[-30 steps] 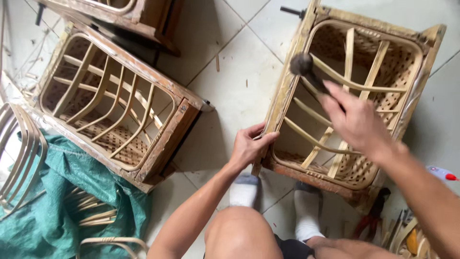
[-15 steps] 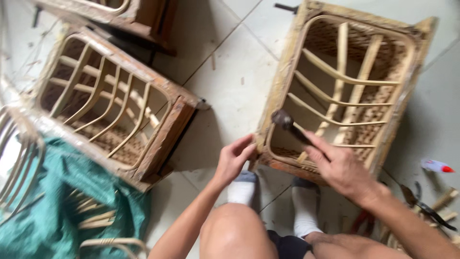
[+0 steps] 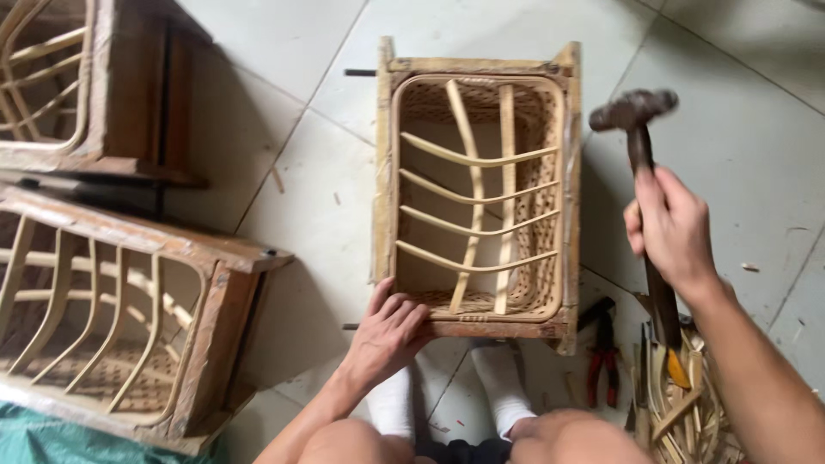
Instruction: The person repairs a rectangular woven basket by hammering its frame, cutting excess material with pliers, and applying glue to the edges. The person uses a hammer, pliers, and a glue bottle to secure and trim the basket structure.
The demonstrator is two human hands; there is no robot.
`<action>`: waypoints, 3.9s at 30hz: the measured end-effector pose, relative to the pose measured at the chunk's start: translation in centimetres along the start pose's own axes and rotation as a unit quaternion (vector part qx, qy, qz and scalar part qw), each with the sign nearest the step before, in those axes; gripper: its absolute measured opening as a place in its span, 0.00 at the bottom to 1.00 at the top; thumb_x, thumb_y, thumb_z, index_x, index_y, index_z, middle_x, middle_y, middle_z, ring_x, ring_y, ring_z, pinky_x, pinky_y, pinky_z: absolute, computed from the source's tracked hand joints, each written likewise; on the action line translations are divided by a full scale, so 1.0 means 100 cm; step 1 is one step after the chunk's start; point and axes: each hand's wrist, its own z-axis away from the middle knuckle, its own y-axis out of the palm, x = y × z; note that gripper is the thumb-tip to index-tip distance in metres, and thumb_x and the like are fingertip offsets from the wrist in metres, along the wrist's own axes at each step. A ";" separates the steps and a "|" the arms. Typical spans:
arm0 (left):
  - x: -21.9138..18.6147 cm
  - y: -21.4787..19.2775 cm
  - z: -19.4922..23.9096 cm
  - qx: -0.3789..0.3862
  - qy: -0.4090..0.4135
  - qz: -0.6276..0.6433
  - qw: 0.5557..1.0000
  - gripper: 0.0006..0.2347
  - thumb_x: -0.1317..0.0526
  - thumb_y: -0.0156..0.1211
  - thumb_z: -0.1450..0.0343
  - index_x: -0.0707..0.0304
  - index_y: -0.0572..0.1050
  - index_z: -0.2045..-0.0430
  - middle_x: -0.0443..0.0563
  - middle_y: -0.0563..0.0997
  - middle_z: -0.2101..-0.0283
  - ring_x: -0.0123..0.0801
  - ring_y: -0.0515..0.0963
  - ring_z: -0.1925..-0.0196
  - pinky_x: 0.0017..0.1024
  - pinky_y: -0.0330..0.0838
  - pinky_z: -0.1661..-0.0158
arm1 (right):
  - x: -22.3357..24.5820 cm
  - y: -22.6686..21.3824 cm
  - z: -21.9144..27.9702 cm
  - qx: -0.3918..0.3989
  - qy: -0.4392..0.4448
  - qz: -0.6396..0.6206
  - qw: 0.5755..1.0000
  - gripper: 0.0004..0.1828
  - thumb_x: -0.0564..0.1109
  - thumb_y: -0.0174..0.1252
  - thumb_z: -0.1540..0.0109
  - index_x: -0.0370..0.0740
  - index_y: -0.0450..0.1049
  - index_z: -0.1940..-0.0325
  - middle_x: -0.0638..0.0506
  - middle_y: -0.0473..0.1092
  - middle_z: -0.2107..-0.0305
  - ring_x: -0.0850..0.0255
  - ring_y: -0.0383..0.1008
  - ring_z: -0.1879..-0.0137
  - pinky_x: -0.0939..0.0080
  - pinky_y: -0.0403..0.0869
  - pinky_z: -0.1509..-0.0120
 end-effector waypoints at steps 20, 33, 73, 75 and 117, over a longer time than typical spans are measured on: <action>0.001 0.001 -0.003 0.013 -0.006 -0.001 1.000 0.20 0.61 0.74 0.39 0.63 0.75 0.55 0.50 0.78 0.62 0.42 0.76 0.53 0.51 0.56 0.31 | -0.071 0.008 0.102 0.056 0.099 0.080 0.990 0.25 0.53 0.48 0.31 0.34 0.71 0.37 0.50 0.69 0.84 0.65 0.66 0.83 0.62 0.68 0.82; -0.006 0.003 -0.001 -0.007 -0.002 -0.016 1.000 0.19 0.57 0.74 0.37 0.64 0.76 0.56 0.51 0.76 0.64 0.44 0.76 0.53 0.51 0.59 0.33 | -0.079 0.018 0.093 0.036 0.061 -0.044 0.997 0.20 0.53 0.50 0.27 0.30 0.71 0.53 0.54 0.62 0.81 0.69 0.61 0.79 0.66 0.63 0.79; -0.021 0.009 -0.004 -0.005 0.007 -0.086 0.996 0.19 0.57 0.74 0.36 0.63 0.78 0.54 0.50 0.81 0.61 0.41 0.78 0.51 0.51 0.60 0.34 | -0.291 0.091 0.185 -0.096 0.309 0.085 0.942 0.22 0.58 0.56 0.32 0.41 0.73 0.41 0.43 0.76 0.52 0.47 0.76 0.48 0.47 0.75 0.48; -0.018 0.010 -0.006 -0.011 0.006 -0.084 0.996 0.19 0.56 0.74 0.37 0.63 0.78 0.55 0.51 0.81 0.60 0.43 0.78 0.51 0.51 0.60 0.35 | -0.291 0.083 0.187 -0.211 0.329 -0.179 0.903 0.22 0.57 0.46 0.28 0.47 0.73 0.36 0.50 0.70 0.46 0.51 0.73 0.46 0.50 0.76 0.51; 0.110 0.003 -0.041 -0.259 -0.333 0.370 0.828 0.17 0.59 0.61 0.25 0.71 0.77 0.44 0.61 0.84 0.46 0.45 0.84 0.43 0.33 0.76 0.43 | -0.109 -0.034 0.119 0.092 0.132 -0.049 0.986 0.28 0.46 0.49 0.37 0.37 0.66 0.32 0.39 0.72 0.44 0.51 0.74 0.39 0.51 0.69 0.35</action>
